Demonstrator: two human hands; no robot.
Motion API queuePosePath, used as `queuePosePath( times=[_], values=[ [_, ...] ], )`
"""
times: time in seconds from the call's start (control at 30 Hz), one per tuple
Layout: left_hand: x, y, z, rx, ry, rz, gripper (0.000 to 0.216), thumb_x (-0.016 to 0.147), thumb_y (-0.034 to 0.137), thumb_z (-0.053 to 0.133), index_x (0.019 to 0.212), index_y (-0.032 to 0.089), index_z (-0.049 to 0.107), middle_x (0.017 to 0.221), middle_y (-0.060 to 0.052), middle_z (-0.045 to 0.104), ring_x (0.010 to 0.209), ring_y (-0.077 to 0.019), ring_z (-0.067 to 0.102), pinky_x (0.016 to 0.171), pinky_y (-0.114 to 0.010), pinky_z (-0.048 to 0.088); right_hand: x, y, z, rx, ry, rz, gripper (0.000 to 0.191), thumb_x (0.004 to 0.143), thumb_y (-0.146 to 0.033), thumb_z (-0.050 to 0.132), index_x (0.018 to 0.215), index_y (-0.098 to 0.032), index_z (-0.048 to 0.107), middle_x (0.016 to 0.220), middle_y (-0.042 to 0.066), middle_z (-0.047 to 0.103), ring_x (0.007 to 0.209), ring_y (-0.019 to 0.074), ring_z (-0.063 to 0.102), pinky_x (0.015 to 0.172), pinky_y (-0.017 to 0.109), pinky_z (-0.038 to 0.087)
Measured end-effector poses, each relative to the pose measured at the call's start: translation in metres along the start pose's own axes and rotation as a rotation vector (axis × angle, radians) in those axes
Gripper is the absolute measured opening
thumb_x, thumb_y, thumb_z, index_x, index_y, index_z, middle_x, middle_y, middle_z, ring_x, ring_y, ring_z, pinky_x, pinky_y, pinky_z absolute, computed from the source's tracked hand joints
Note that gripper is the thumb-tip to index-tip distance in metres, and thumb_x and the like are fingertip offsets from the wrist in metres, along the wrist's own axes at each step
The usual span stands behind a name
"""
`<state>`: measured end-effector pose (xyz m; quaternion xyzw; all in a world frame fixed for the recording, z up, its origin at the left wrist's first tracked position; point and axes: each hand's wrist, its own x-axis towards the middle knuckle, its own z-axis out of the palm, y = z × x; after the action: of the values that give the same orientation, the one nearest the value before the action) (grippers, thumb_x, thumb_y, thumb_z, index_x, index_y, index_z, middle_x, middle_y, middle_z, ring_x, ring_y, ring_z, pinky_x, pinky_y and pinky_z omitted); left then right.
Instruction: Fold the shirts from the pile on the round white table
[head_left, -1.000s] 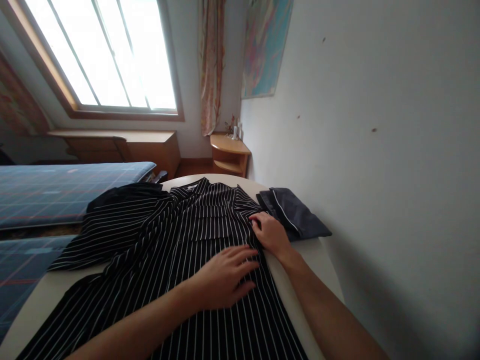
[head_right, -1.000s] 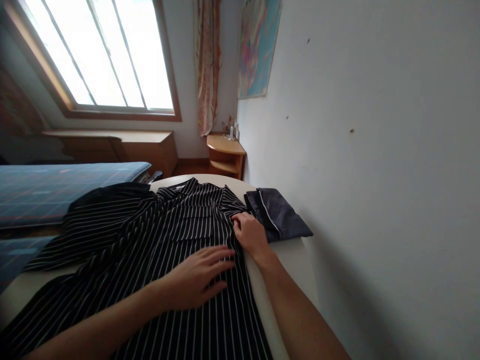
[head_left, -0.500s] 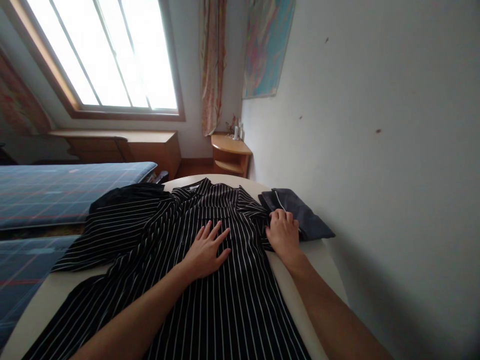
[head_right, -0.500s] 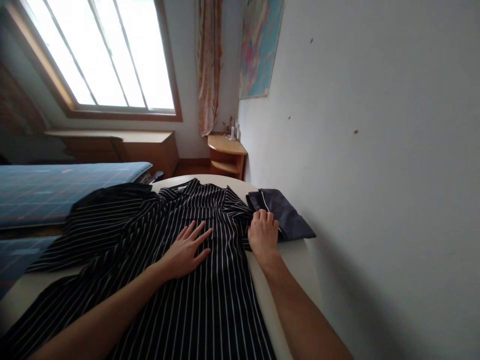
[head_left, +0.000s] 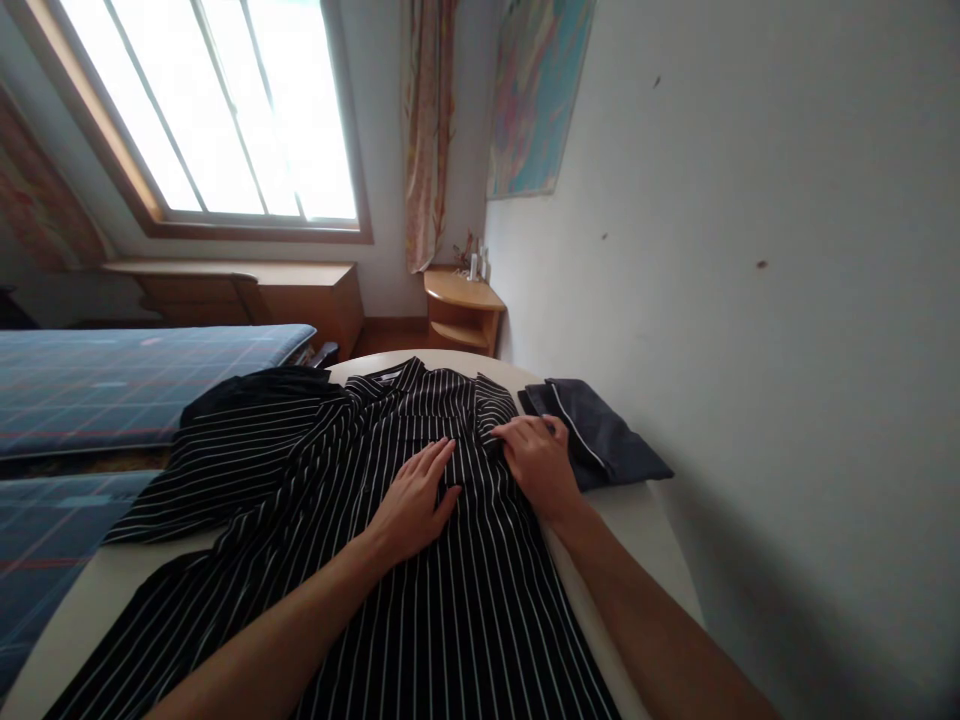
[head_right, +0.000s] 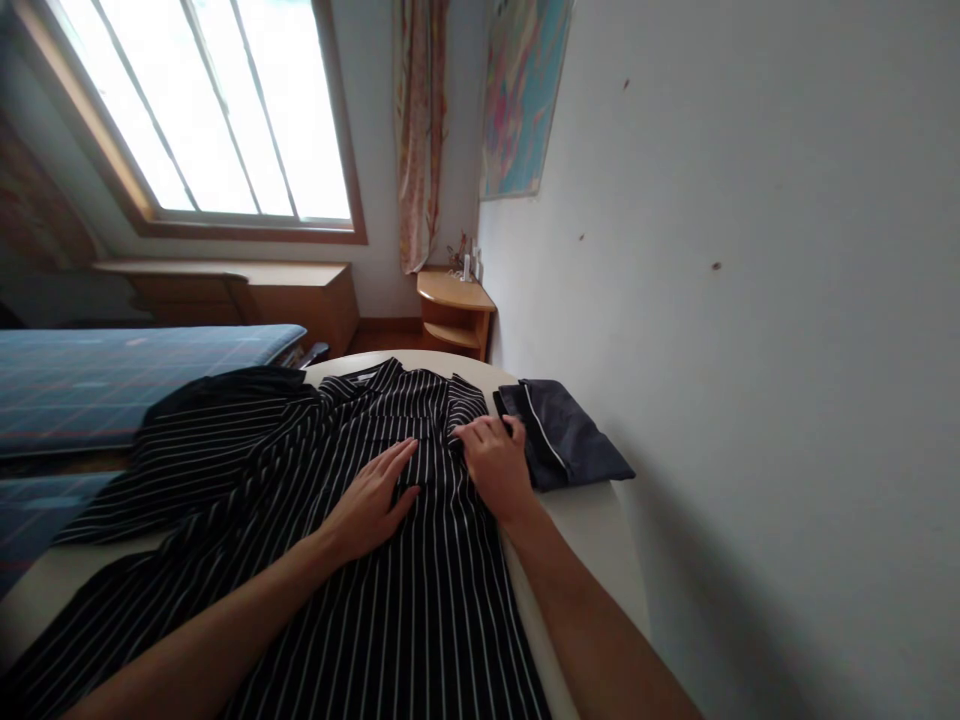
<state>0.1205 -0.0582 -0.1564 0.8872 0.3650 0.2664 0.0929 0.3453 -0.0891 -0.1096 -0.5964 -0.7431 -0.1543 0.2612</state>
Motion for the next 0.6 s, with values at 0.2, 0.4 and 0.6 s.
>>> queuePosePath(
  times=[0.2, 0.4, 0.6],
  values=[
    [0.000, 0.003, -0.002, -0.050, -0.052, 0.111, 0.065, 0.092, 0.023, 0.051, 0.153, 0.024, 0.029, 0.158, -0.007, 0.036, 0.145, -0.0235, 0.033, 0.119, -0.047, 0.031, -0.009, -0.021, 0.002, 0.275, -0.216, -0.216, 0.027, 0.088, -0.015, 0.062, 0.113, -0.023, 0.064, 0.113, 0.004, 0.071, 0.109, 0.0206, 0.061, 0.107, 0.041, 0.033],
    [-0.002, 0.000, 0.000, -0.020, -0.134, 0.094, 0.066, 0.095, 0.027, 0.049, 0.156, 0.027, 0.023, 0.159, -0.005, 0.033, 0.147, -0.0237, 0.030, 0.119, -0.049, 0.030, -0.005, 0.001, -0.026, 0.261, -0.207, 0.177, 0.014, 0.093, -0.027, 0.054, 0.099, -0.023, 0.066, 0.091, 0.000, 0.074, 0.081, 0.0162, 0.069, 0.075, 0.026, 0.047],
    [-0.001, 0.000, 0.001, 0.034, -0.194, 0.086, 0.062, 0.098, 0.032, 0.047, 0.156, 0.031, 0.024, 0.162, -0.003, 0.027, 0.149, -0.0244, 0.026, 0.120, -0.049, 0.027, -0.008, 0.024, -0.038, -0.064, -0.367, 0.539, 0.026, 0.094, -0.041, 0.052, 0.094, -0.024, 0.071, 0.087, 0.005, 0.075, 0.082, 0.0232, 0.071, 0.065, 0.028, 0.044]
  ],
)
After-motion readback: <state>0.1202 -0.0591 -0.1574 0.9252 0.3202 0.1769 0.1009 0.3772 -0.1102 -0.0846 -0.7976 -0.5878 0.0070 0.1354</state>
